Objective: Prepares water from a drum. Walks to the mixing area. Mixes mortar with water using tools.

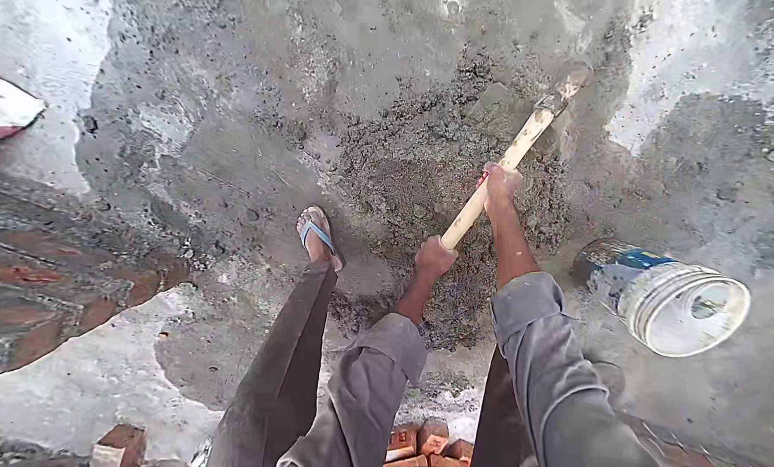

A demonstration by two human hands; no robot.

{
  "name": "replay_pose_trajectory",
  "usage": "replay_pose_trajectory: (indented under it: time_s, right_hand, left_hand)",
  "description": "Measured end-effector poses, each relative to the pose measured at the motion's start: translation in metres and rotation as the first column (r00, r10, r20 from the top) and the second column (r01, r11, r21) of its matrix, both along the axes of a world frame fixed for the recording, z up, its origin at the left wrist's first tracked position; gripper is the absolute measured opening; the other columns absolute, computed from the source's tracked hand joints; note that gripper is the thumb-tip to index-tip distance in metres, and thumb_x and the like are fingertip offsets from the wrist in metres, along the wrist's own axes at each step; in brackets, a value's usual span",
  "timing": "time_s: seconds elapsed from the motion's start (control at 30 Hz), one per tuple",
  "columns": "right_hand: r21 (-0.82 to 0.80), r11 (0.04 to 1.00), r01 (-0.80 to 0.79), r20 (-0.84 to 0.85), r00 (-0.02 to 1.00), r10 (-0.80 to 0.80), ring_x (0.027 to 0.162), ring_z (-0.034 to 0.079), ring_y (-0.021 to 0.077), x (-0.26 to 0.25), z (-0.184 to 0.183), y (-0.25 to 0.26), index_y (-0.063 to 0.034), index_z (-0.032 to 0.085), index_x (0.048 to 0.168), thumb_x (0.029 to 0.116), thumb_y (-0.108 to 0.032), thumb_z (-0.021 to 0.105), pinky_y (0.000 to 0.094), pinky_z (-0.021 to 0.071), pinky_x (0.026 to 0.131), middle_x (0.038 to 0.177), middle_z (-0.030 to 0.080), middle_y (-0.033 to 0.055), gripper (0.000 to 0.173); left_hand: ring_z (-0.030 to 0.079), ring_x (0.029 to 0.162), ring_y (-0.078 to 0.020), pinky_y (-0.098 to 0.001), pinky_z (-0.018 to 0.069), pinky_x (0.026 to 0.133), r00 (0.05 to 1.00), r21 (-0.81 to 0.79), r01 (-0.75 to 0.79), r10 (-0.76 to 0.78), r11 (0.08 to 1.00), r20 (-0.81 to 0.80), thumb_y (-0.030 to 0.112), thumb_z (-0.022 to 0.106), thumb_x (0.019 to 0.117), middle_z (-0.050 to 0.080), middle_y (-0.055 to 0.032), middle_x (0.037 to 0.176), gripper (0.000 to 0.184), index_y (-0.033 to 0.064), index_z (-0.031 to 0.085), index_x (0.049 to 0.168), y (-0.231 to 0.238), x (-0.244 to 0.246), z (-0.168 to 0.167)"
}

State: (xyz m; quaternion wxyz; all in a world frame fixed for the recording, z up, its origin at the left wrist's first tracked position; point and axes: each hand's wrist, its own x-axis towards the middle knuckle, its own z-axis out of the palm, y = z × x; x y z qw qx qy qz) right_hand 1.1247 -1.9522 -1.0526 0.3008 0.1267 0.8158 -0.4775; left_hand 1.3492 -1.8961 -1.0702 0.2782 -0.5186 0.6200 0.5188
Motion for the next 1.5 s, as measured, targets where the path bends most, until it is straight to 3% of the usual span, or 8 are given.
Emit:
replay_pose_trajectory:
  time_s: [0.3,0.53,0.73,0.9,0.97,1.1,1.2,1.5]
  right_hand:
    - [-0.154,0.963,0.223,0.156,0.968,-0.199,0.050,0.061,0.0251,0.123,0.089,0.184,-0.0001,0.058,0.093,0.0875,-0.010,0.066,0.0442,0.0581,0.051,0.062,0.058,0.0124,0.014]
    - [-0.317,0.920,0.231,0.018,0.971,-0.237,0.051,0.059,0.0235,0.062,0.212,0.243,-0.0054,0.054,0.100,0.0874,-0.008,0.064,0.0448,0.0574,0.054,0.063,0.055,0.0092,0.017]
    - [-0.059,0.943,0.328,0.275,0.913,-0.301,0.048,0.058,0.0231,0.110,0.195,0.249,0.0035,0.057,0.093,0.0875,-0.007,0.069,0.0396,0.0555,0.047,0.060,0.058,0.0132,0.017]
    - [0.032,0.940,-0.341,0.557,0.787,0.266,0.089,0.074,0.0149,0.204,0.138,0.300,-0.0082,0.066,0.124,0.0897,-0.043,0.074,0.0373,0.0623,0.083,0.100,0.076,0.0045,0.050]
    - [0.191,0.842,-0.504,0.386,0.827,0.408,0.097,0.072,0.0092,0.156,0.145,0.328,-0.0189,0.062,0.138,0.0909,-0.050,0.068,0.0376,0.0611,0.089,0.110,0.075,-0.0034,0.057]
    - [0.658,0.753,-0.016,-0.059,0.996,0.072,0.091,0.074,0.0217,-0.054,0.181,0.429,-0.0158,0.055,0.142,0.0942,-0.035,0.067,0.0495,0.0604,0.079,0.108,0.075,0.0060,0.052]
    - [0.872,0.459,-0.172,0.169,0.984,0.049,0.116,0.065,0.0422,-0.159,0.153,0.518,-0.0167,0.028,0.161,0.0909,-0.043,0.071,0.0604,0.0558,0.087,0.141,0.056,0.0247,0.087]
    - [0.800,0.117,-0.588,0.519,0.776,0.358,0.113,0.061,0.0568,-0.238,0.109,0.570,0.0087,0.063,0.113,0.0906,-0.049,0.071,0.0724,0.0509,0.082,0.124,0.060,0.0385,0.062]
  left_hand:
    - [0.072,0.099,-0.0303,-0.0579,0.0576,0.085,0.959,0.059,0.221,-0.228,0.974,0.166,0.050,0.072,0.0772,0.075,-0.0103,0.106,0.057,0.0180,0.068,0.124,0.122,0.120,0.101]
    - [0.074,0.092,-0.0244,-0.0540,0.0592,0.080,0.947,-0.020,0.310,-0.311,0.950,-0.081,0.053,0.071,0.0779,0.077,-0.0033,0.100,0.054,0.0257,0.070,0.125,0.146,0.059,0.194]
    - [0.072,0.081,-0.0206,-0.0520,0.0600,0.073,0.964,0.131,0.227,-0.242,0.965,0.113,0.045,0.075,0.0725,0.074,-0.0017,0.087,0.049,0.0210,0.070,0.114,0.171,0.114,0.261]
    - [0.064,0.050,-0.0228,-0.0445,0.0580,0.049,0.917,0.307,-0.267,0.142,0.913,0.374,0.022,0.078,0.0776,0.067,-0.0095,0.068,0.038,0.0062,0.066,0.110,0.225,0.208,0.264]
    - [0.064,0.051,-0.0263,-0.0448,0.0572,0.049,0.860,0.336,-0.384,0.200,0.860,0.470,0.015,0.076,0.0849,0.065,-0.0143,0.068,0.033,-0.0003,0.061,0.110,0.233,0.232,0.230]
    - [0.065,0.051,-0.0268,-0.0444,0.0580,0.049,0.815,0.267,-0.377,0.181,0.887,0.551,0.010,0.076,0.0858,0.065,-0.0158,0.066,0.028,-0.0030,0.060,0.106,0.252,0.243,0.197]
    - [0.067,0.054,-0.0283,-0.0461,0.0597,0.052,0.815,0.214,-0.352,0.185,0.911,0.549,0.012,0.077,0.0868,0.066,-0.0173,0.071,0.042,-0.0006,0.054,0.120,0.239,0.231,0.200]
    - [0.067,0.056,-0.0275,-0.0459,0.0601,0.055,0.789,0.153,-0.183,0.052,0.971,0.612,0.008,0.079,0.0824,0.068,-0.0167,0.075,0.038,-0.0025,0.060,0.114,0.236,0.184,0.195]
